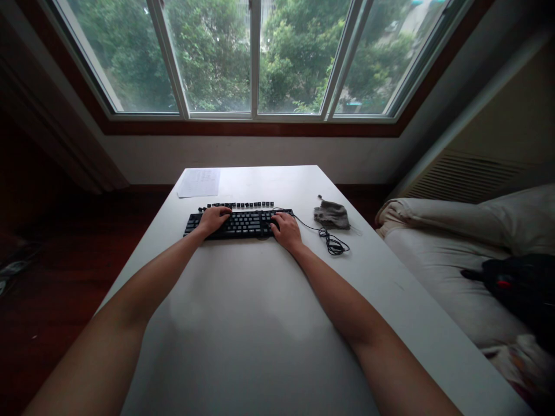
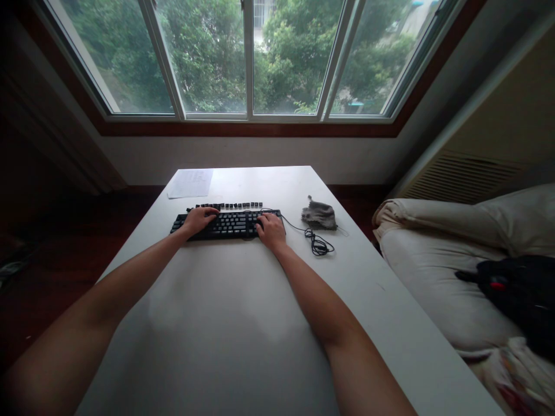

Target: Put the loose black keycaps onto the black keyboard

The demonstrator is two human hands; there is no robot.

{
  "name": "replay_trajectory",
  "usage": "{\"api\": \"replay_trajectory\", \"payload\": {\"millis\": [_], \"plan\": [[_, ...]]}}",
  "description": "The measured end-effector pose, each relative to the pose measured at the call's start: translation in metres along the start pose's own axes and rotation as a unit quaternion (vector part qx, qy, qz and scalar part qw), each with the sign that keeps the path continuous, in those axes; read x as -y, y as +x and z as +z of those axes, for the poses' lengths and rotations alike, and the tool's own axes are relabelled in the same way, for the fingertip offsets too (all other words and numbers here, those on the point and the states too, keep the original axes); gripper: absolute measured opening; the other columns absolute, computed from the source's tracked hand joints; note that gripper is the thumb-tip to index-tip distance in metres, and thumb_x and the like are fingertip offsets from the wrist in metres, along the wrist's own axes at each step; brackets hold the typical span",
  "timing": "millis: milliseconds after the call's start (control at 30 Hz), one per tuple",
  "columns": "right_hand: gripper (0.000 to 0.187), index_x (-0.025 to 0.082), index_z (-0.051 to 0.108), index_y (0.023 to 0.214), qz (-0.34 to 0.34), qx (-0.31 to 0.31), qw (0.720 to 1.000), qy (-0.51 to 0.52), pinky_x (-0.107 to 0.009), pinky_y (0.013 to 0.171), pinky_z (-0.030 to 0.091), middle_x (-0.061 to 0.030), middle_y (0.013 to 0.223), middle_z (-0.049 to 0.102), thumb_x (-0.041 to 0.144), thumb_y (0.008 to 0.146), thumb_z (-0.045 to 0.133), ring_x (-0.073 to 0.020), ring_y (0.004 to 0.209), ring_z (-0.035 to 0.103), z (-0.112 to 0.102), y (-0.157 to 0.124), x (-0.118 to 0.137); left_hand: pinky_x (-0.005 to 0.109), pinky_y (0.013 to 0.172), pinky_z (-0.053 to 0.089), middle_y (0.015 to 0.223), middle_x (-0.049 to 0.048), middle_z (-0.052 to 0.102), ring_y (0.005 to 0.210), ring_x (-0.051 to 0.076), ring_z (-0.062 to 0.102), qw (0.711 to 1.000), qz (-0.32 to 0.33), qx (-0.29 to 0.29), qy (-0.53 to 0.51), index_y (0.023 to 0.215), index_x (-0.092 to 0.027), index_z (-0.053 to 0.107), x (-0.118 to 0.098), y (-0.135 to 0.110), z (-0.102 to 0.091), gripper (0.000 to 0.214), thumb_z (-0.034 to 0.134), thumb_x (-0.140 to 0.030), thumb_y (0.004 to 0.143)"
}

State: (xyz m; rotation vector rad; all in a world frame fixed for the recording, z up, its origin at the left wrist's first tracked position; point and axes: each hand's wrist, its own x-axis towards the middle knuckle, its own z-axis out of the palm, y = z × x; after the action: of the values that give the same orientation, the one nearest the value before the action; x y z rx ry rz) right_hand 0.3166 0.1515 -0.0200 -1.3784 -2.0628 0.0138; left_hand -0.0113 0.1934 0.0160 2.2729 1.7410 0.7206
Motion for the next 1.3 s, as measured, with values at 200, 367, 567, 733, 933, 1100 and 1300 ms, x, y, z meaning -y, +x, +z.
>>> {"api": "replay_trajectory", "payload": {"millis": [200,367,567,733,933,1100,1300], "plan": [[0.029,0.021,0.07,0.123,-0.002,0.0,1.0,-0.002,-0.047,0.113,0.039,-0.0127,0.136,0.064,0.031,0.098,0.057,-0.0304,0.13,0.053,0.0,0.0,-0.001,0.034,0.101,0.053,0.111,0.0004,0.08,0.108,0.025,0.072,0.998,-0.04,-0.004,-0.045,0.113,-0.029,0.082,0.002,0.005,-0.008,0.026,0.067,-0.033,0.091],[0.029,0.021,0.07,0.122,-0.001,0.0,1.0,-0.004,-0.048,0.113,0.039,-0.0125,0.136,0.064,0.031,0.099,0.057,-0.0305,0.129,0.054,0.001,0.0,-0.001,0.032,0.096,0.053,0.104,0.0018,0.081,0.102,0.024,0.073,0.993,-0.08,0.04,-0.082,0.106,-0.026,0.083,0.01,0.011,-0.007,0.024,0.07,-0.031,0.086],[0.029,0.021,0.07,0.122,-0.004,-0.004,1.0,-0.001,-0.048,0.113,0.039,-0.0126,0.135,0.065,0.032,0.098,0.057,-0.0304,0.129,0.054,0.001,0.0,-0.002,0.033,0.095,0.053,0.105,0.0018,0.081,0.102,0.024,0.073,0.99,-0.1,0.066,-0.077,0.106,-0.026,0.084,0.013,0.014,-0.003,0.025,0.071,-0.033,0.085],[0.03,0.021,0.07,0.123,0.001,0.003,1.0,-0.005,-0.048,0.113,0.039,-0.0127,0.136,0.064,0.032,0.098,0.057,-0.0305,0.13,0.053,0.0,0.0,0.0,0.032,0.092,0.053,0.106,0.0025,0.081,0.101,0.024,0.073,0.991,-0.092,0.089,-0.039,0.106,-0.026,0.084,0.008,0.016,-0.005,0.026,0.07,-0.032,0.085],[0.03,0.021,0.07,0.124,0.001,0.002,1.0,-0.007,-0.047,0.114,0.038,-0.0128,0.137,0.064,0.032,0.098,0.057,-0.0303,0.13,0.053,0.001,0.0,-0.001,0.031,0.092,0.053,0.109,0.0016,0.08,0.103,0.024,0.071,0.995,-0.045,0.077,0.049,0.105,-0.029,0.083,0.0,0.017,-0.006,0.026,0.069,-0.031,0.083],[0.03,0.02,0.07,0.123,-0.001,0.0,1.0,-0.003,-0.047,0.114,0.039,-0.0124,0.136,0.064,0.032,0.098,0.057,-0.0299,0.129,0.054,0.0,0.0,0.0,0.034,0.091,0.054,0.109,0.002,0.08,0.102,0.025,0.07,0.996,-0.018,0.053,0.066,0.102,-0.029,0.082,-0.004,0.013,-0.005,0.025,0.068,-0.032,0.082],[0.031,0.022,0.07,0.124,0.007,0.005,1.0,0.0,-0.05,0.114,0.039,-0.0127,0.137,0.064,0.032,0.098,0.056,-0.0308,0.131,0.053,-0.001,0.0,0.002,0.039,0.099,0.05,0.11,0.0061,0.078,0.106,0.027,0.068,0.997,-0.006,0.0,0.078,0.106,-0.026,0.078,-0.015,-0.002,-0.002,0.025,0.063,-0.034,0.088]]}}
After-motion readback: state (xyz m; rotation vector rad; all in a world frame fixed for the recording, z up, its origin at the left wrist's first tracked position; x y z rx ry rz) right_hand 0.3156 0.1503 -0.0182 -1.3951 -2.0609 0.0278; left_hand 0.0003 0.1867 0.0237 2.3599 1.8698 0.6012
